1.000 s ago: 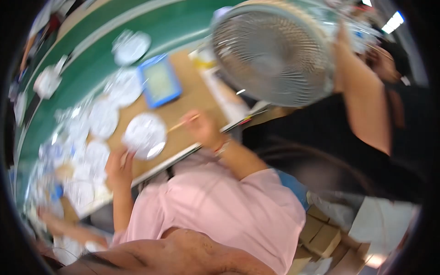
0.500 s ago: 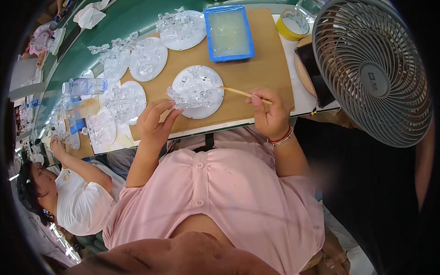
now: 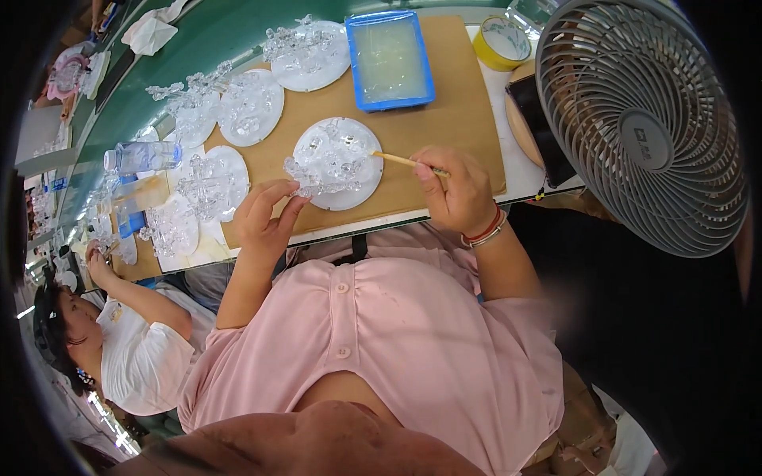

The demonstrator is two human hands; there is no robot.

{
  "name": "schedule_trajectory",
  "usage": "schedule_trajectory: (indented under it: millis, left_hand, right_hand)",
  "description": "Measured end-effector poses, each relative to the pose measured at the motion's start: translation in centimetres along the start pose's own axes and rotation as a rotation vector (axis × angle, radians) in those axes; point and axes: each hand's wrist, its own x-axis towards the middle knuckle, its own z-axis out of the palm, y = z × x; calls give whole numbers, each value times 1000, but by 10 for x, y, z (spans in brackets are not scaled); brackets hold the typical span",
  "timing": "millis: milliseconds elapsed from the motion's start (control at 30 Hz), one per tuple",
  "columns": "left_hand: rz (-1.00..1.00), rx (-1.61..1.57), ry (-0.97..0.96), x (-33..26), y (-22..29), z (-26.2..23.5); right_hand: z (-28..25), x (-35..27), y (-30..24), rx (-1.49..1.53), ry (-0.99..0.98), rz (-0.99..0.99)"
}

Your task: Applying a liquid substance to decorative light fixture components with a small brush.

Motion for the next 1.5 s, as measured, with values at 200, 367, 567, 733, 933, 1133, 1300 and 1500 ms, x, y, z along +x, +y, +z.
schedule_trajectory:
  millis: [200,367,567,733,933,1133,1300,1500]
  left_hand:
    - [-20,-15,-10,-2,-1,-1]
    - [-24,5,-14,-2,-1,-1]
    - [4,-10,9,-2,-3,1]
    - [-6,-22,6,-4,5,2]
    - [6,-18,12,-3,1,3]
    - [10,-22,16,-3,-2,2]
    - [17,-25,22,0,-1,4]
    - [-4,-19,32,-2,0,5]
  right_hand:
    - [-6,-4,-3,45,-82,25]
    - [-6,-9,1,207,113,169]
    - [2,-4,12,346,216,312]
    - [6,-8,15,361,209,350]
    - [6,-8,15,350,203,359]
    - [9,-14,8,375,185,375]
    - [10,-9,12,329,220,305]
    - [7,-10,2,157,141,232]
